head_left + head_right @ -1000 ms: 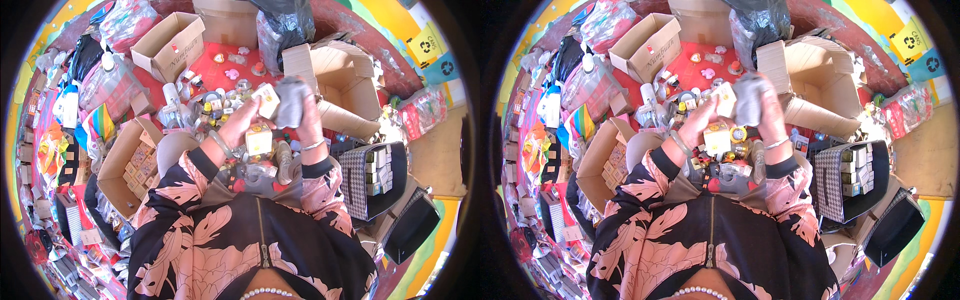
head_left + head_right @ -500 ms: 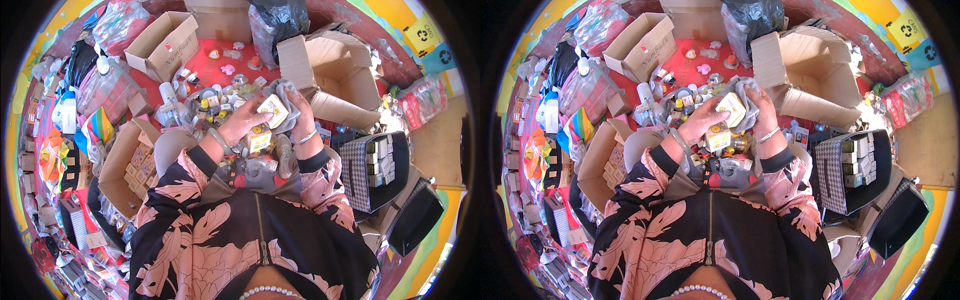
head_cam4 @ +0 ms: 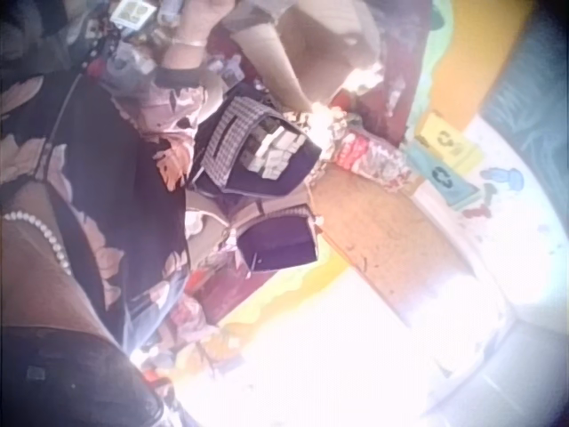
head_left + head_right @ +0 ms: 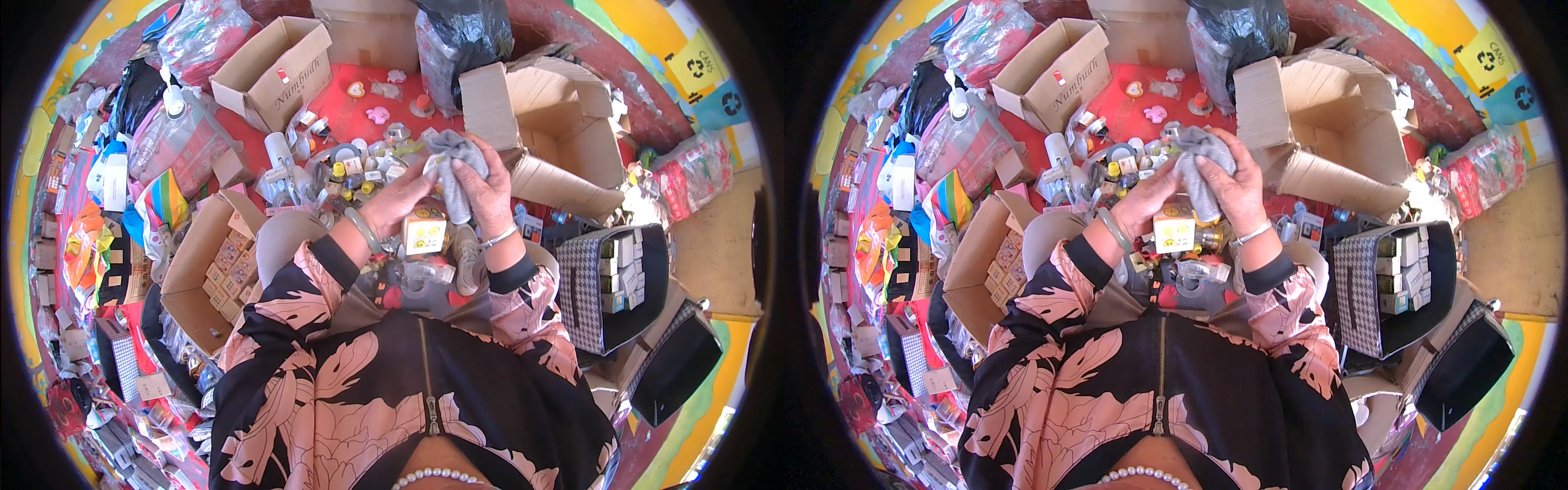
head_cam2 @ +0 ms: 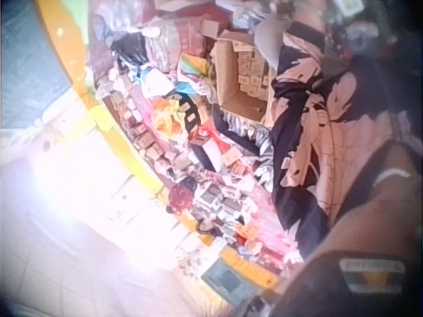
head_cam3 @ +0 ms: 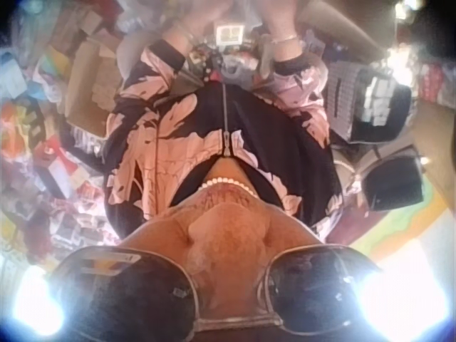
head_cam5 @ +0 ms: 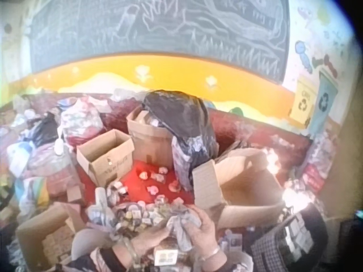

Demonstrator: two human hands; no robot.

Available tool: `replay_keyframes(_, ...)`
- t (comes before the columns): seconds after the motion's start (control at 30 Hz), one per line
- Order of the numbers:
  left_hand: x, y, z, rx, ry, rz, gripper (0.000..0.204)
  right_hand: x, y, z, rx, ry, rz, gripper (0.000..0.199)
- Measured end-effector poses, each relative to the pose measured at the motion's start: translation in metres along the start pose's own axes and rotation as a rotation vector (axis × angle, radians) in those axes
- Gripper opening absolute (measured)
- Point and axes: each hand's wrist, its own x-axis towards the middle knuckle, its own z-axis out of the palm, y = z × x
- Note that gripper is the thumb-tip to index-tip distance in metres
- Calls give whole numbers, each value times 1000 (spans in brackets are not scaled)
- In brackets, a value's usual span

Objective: The person sits on the floor and wipes small white boxes with a grey cloth. They pick up the boxes from a pile, clean them, and place them into a larger cardboard box.

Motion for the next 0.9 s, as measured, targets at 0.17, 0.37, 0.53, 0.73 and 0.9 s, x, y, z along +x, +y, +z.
replay_keyframes(0.17, 7, 0, 8, 159, -90, 166, 67, 8, 14, -9, 159, 271, 120, 24)
replay_keyframes(0.37, -1, 0, 10, 293, 7, 257, 56, 6, 27, -15, 283, 241, 212, 27)
replay_keyframes(0.53, -5, 1, 1, 335, 92, 270, 58, 5, 6, -10, 210, 142, 166, 51)
replay_keyframes(0.73, -64, 21, 22, 267, 251, 321, 56, -10, 40, -36, 89, 106, 217, 58)
replay_keyframes(0.9, -158, 53, 11, 60, 296, 427, 61, -16, 58, -51, 261, 138, 567, 53)
